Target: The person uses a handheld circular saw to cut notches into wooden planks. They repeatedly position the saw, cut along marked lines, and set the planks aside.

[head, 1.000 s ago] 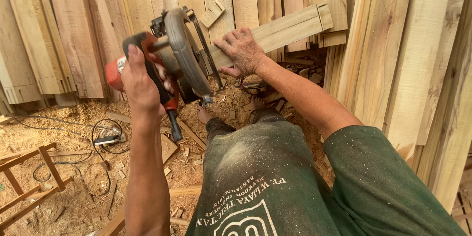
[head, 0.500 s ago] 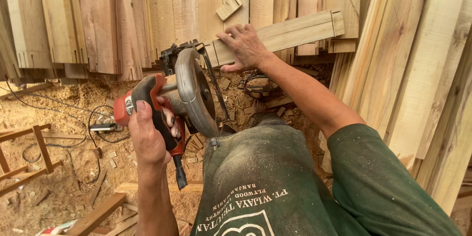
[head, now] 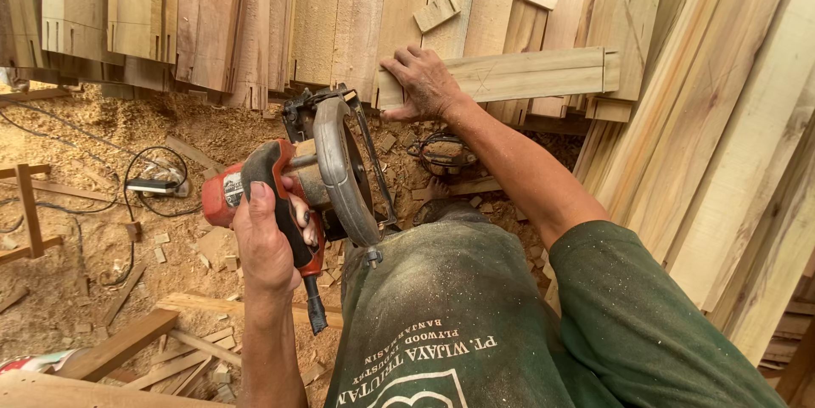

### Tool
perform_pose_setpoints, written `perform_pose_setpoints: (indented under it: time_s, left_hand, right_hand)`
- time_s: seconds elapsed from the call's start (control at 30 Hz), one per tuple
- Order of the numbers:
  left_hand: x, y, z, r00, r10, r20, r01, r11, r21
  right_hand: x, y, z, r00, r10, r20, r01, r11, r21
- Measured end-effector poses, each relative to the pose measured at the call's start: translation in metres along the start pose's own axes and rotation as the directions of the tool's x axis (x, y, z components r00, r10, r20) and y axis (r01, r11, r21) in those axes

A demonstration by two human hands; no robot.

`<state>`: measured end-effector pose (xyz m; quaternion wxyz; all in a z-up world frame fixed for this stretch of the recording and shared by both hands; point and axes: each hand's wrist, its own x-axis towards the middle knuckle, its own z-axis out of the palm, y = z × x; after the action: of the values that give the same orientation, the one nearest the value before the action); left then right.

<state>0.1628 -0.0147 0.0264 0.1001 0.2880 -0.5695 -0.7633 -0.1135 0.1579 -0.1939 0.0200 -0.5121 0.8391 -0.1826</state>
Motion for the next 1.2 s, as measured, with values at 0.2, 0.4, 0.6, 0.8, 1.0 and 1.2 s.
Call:
perform_pose_setpoints:
  time_s: [0.2, 0.4, 0.6, 0.8, 1.0, 1.2]
  left_hand:
    - [0.004, 0.002, 0.008, 0.998, -0.011, 0.069, 0.010, 1.000, 0.013]
    - [0.013, -0.005, 0.024, 0.995, -0.068, 0.071, 0.066, 0.998, 0.018]
    - [0.027, -0.020, 0.049, 0.991, -0.077, 0.108, 0.073, 0.997, 0.040]
    - [0.035, -0.028, 0.058, 0.989, -0.086, 0.118, 0.073, 0.991, 0.111]
    - [0.043, -0.027, 0.065, 0.991, -0.065, 0.115, 0.046, 0.986, 0.158]
    - [0.048, -0.026, 0.069, 0.992, -0.076, 0.102, 0.061, 0.988, 0.144]
  right_hand:
    - [-0.002, -0.003, 0.011, 0.999, 0.026, 0.026, -0.028, 0.998, 0.061]
    - [-0.051, 0.039, 0.002, 0.996, 0.086, 0.036, -0.074, 0.963, -0.258]
    - [-0.064, 0.047, -0.005, 0.991, 0.130, -0.016, -0.130, 0.962, -0.238]
    - [-0.062, 0.045, -0.001, 0.992, 0.121, -0.027, -0.124, 0.961, -0.248]
    - [-0.063, 0.043, -0.006, 0.992, 0.118, -0.054, -0.128, 0.950, -0.285]
    - [-0.063, 0.041, -0.006, 0.991, 0.113, -0.071, -0.128, 0.956, -0.264]
